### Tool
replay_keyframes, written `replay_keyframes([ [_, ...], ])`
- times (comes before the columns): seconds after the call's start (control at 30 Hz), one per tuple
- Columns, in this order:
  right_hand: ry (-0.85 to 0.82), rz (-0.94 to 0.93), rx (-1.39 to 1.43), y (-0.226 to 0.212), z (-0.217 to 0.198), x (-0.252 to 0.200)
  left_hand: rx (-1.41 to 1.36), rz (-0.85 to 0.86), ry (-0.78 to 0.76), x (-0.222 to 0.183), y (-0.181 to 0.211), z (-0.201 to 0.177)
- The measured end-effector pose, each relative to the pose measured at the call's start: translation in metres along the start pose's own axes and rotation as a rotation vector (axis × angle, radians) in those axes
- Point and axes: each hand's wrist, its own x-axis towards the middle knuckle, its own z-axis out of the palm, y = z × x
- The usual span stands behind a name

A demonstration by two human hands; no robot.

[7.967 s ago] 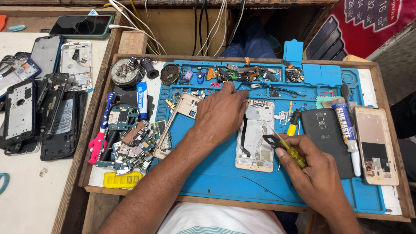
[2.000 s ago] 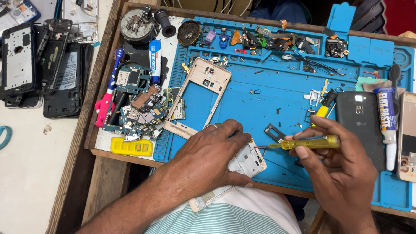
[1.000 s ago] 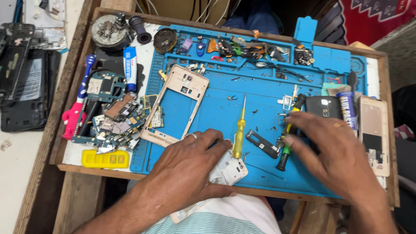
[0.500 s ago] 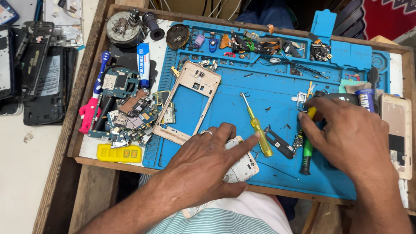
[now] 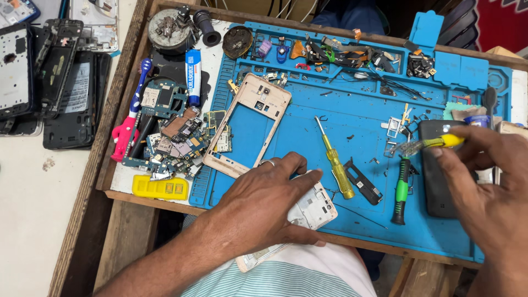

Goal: The person disassembles a smartphone by removing the back cover and unscrewing internal components. They then reassemble the device by placing the back cover back on and securing it with screws.

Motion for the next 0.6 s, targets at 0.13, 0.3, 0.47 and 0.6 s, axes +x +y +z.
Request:
replay_keyframes([
  [0.13, -0.054, 0.096, 0.400, -0.008, 0.006, -0.021, 0.033, 0.066, 0.087, -0.002, -0.001, 0.002],
  [0.3, -0.304, 0.226, 0.801, -0.018, 0.034, -0.028, 0.127, 0.123, 0.142, -0.003, -0.002, 0.007],
  [0.47, -0.307, 0.183, 0.855, -0.023, 0.054, -0.025, 0.121, 0.097, 0.152, -0.003, -0.002, 0.009],
  [0.6, -0.296, 0.160, 0.821, -0.024, 0.056, -0.027, 0.107, 0.082, 0.152, -0.004, -0.003, 0.008],
])
